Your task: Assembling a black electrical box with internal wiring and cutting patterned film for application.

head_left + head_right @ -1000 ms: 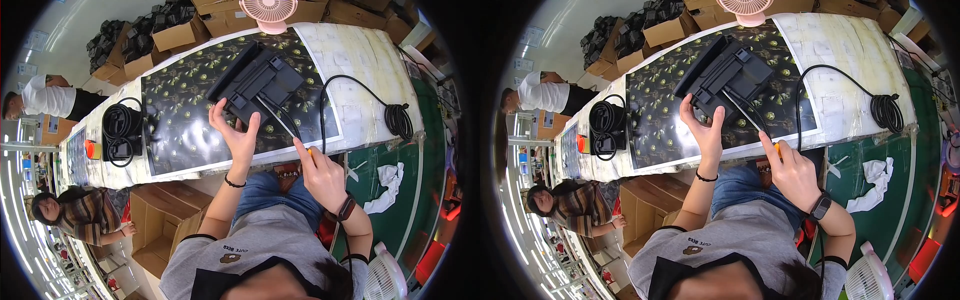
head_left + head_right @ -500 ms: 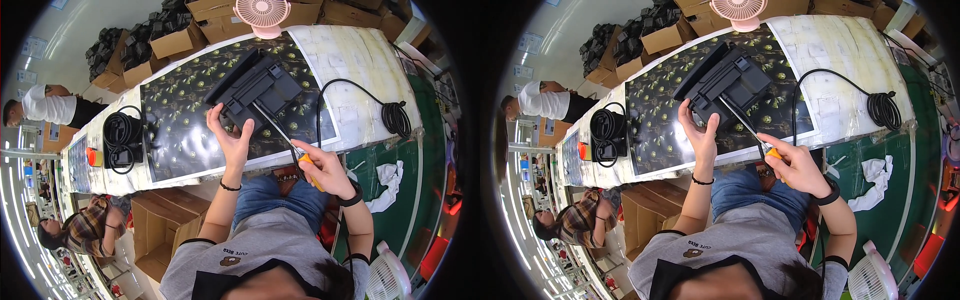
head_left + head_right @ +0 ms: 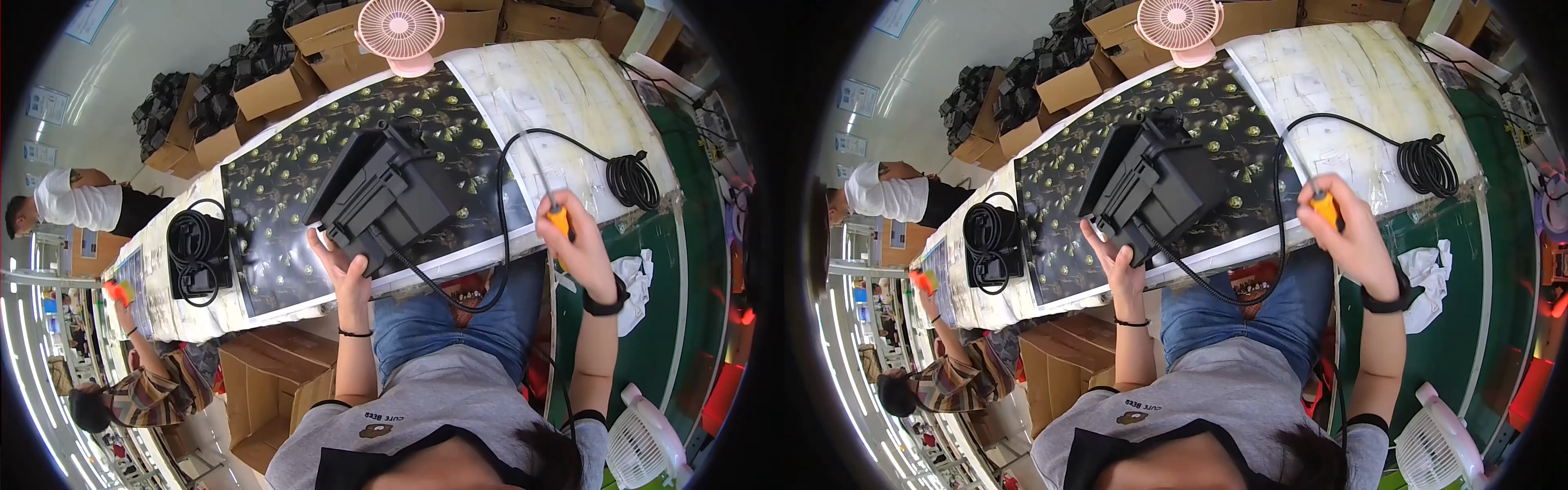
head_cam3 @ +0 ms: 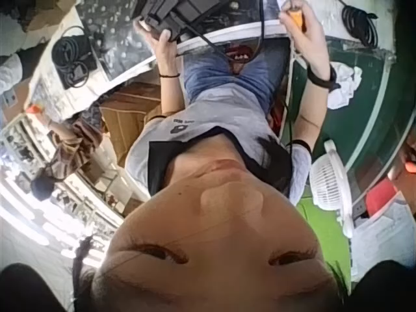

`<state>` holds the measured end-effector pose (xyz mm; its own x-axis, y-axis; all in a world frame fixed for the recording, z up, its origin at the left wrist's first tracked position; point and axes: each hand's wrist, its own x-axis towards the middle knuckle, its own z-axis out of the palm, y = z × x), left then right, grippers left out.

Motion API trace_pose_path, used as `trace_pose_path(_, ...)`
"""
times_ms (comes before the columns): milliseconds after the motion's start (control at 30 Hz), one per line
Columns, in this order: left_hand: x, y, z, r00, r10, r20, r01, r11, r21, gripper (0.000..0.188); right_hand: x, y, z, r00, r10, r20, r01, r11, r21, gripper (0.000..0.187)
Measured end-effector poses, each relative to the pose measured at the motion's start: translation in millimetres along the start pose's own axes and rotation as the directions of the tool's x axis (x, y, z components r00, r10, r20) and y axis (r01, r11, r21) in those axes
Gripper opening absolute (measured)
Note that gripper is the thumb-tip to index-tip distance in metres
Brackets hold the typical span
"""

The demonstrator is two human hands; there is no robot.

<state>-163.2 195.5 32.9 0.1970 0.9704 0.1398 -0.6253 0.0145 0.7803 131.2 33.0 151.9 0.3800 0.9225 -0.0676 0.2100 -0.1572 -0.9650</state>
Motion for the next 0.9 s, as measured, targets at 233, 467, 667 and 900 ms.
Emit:
trace_pose_path(233, -3, 6, -8, 0.998, 0.023, 0.056, -0.031, 0.987, 0.159, 0.122, 64, 18, 52, 0.993, -0.066, -0.093, 0.096, 0.923, 0.374, 0.017)
trace_pose_path(467, -3, 4, -7, 0.994, 0.017, 0.108, -0.043, 0.97, 0.239, 0.132, 85, 17, 76, 0.981, -0.114, -0.158, 0.169, 0.898, 0.407, 0.022)
trace_pose_path(667, 0, 14, 0, 0.991, -0.061, 0.122, 0.043, 0.989, 0.145, 0.12, 82, 19, 81, 0.975, -0.195, -0.102, 0.22, 0.851, 0.477, 0.021)
trace_pose_path(900, -7, 32, 24, 0.94, -0.326, 0.101, 0.338, 0.931, -0.142, 0.107, 74, 11, 71, 0.971, -0.223, -0.086, 0.234, 0.815, 0.53, 0.024)
